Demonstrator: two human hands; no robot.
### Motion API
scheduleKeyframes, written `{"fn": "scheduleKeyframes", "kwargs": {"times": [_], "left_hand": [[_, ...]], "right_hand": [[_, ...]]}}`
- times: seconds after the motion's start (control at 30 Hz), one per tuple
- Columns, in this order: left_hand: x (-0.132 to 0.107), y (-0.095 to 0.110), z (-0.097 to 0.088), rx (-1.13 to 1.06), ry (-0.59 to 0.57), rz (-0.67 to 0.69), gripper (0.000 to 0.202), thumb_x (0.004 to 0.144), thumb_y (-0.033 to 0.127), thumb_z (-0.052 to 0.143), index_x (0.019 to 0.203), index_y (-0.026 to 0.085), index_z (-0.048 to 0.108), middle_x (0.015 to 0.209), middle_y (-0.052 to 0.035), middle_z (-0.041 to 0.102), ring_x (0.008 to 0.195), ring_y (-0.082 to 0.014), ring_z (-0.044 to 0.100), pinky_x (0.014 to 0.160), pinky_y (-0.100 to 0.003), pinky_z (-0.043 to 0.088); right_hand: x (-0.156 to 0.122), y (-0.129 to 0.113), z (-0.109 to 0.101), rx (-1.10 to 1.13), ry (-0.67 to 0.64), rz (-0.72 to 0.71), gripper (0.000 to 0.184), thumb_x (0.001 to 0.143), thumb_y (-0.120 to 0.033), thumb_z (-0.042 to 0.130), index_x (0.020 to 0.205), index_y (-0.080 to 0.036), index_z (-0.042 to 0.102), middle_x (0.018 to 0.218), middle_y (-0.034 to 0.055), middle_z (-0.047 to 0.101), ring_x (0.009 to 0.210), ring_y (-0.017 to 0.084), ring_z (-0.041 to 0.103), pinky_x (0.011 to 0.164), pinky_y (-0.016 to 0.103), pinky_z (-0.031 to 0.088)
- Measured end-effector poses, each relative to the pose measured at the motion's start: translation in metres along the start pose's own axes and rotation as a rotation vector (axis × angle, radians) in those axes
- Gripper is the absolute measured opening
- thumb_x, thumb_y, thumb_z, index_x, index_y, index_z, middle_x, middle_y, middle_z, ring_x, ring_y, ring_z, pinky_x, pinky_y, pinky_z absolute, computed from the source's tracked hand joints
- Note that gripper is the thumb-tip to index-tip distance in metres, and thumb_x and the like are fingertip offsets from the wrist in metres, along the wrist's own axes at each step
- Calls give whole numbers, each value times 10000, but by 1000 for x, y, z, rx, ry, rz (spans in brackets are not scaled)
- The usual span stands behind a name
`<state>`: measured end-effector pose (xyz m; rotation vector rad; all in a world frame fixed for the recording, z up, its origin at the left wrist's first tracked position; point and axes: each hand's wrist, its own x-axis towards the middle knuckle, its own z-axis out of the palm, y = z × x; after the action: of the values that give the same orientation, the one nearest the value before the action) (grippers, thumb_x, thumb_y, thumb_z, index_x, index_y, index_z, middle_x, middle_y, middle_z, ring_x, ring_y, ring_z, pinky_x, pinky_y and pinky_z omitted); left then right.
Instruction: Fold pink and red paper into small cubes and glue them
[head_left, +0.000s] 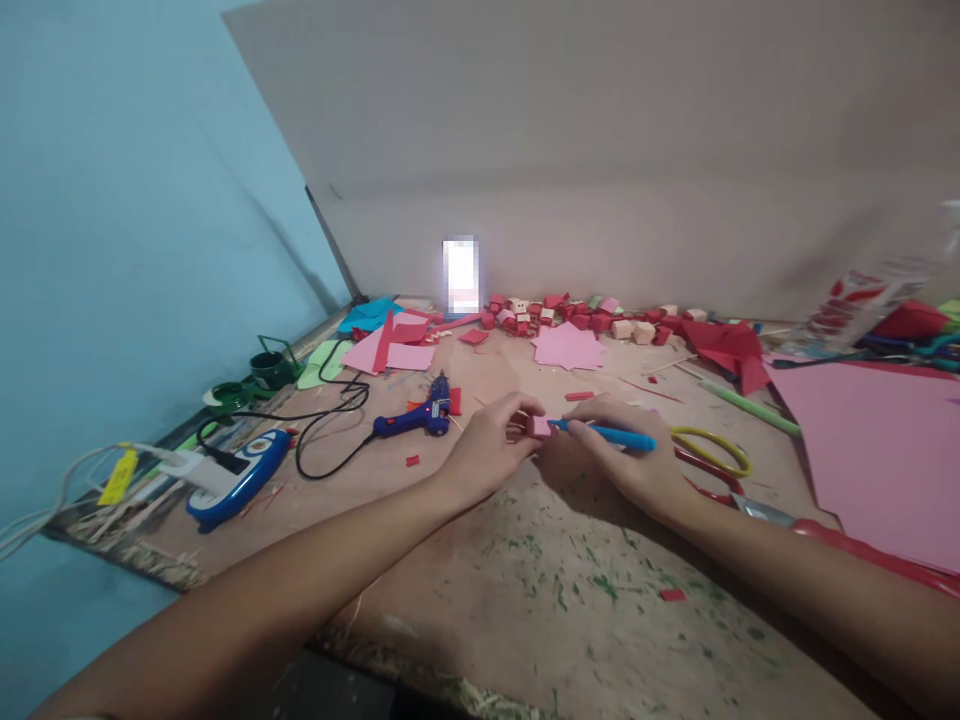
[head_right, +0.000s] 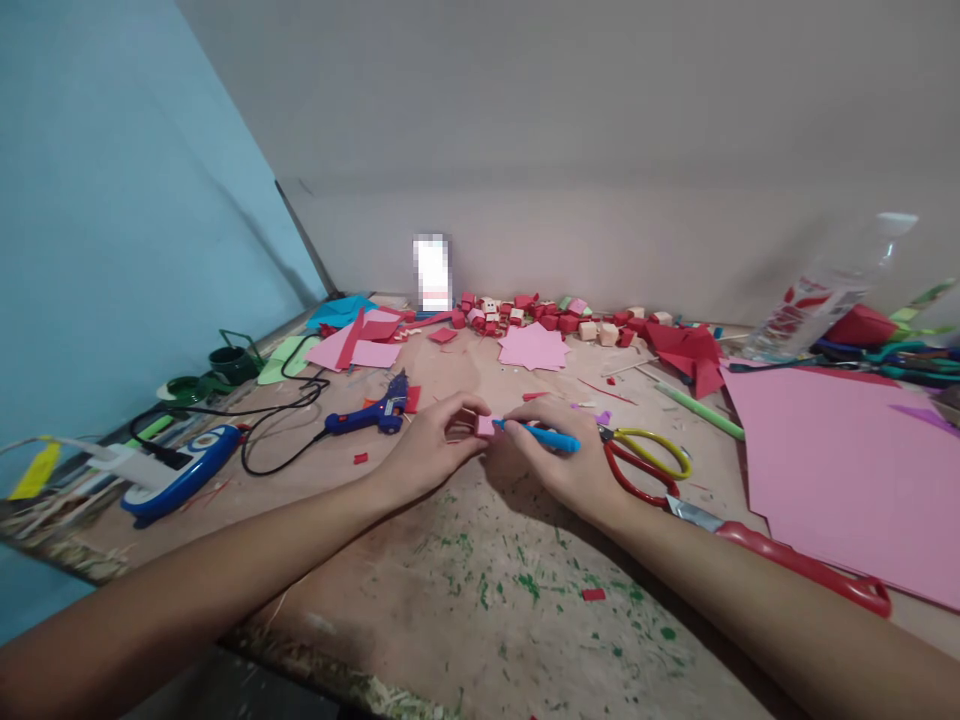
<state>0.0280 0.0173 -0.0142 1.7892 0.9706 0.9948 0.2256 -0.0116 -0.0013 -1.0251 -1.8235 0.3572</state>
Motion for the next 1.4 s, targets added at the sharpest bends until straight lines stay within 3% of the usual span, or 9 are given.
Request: {"fn": "scheduleKeyframes", "kwargs": {"times": [0.77, 1.03, 1.4], "left_hand": [[0, -6, 0, 1, -20, 33, 309, 791, -27, 642, 1031, 168, 637, 980, -43, 695, 915, -166, 690, 847, -290, 589], [0, -7, 0, -2, -29, 35, 333, 787, -45, 605, 1043, 166, 636, 952, -40, 696, 921, -172, 699, 845, -288, 586], [0, 0, 0, -12, 1, 24, 284, 797, -30, 661, 1002, 164, 636, 983, -34, 685, 910, -154, 677, 847, -278, 578]], "right_hand": [[-1, -1, 0, 8, -14, -13, 94, 923, -235, 667, 854, -235, 730, 827, 28, 776, 762, 215, 711, 706, 346, 558], [-1, 1, 0, 11, -83, -42, 100, 936, -229, 653, 902, -249, 745, 864, 28, 785, 831, 232, 725, 862, 415, 561], [0, -1, -1, -28, -53, 4, 132, 910, -219, 632, 818, -212, 726, 805, 38, 776, 803, 222, 728, 718, 325, 541]]}}
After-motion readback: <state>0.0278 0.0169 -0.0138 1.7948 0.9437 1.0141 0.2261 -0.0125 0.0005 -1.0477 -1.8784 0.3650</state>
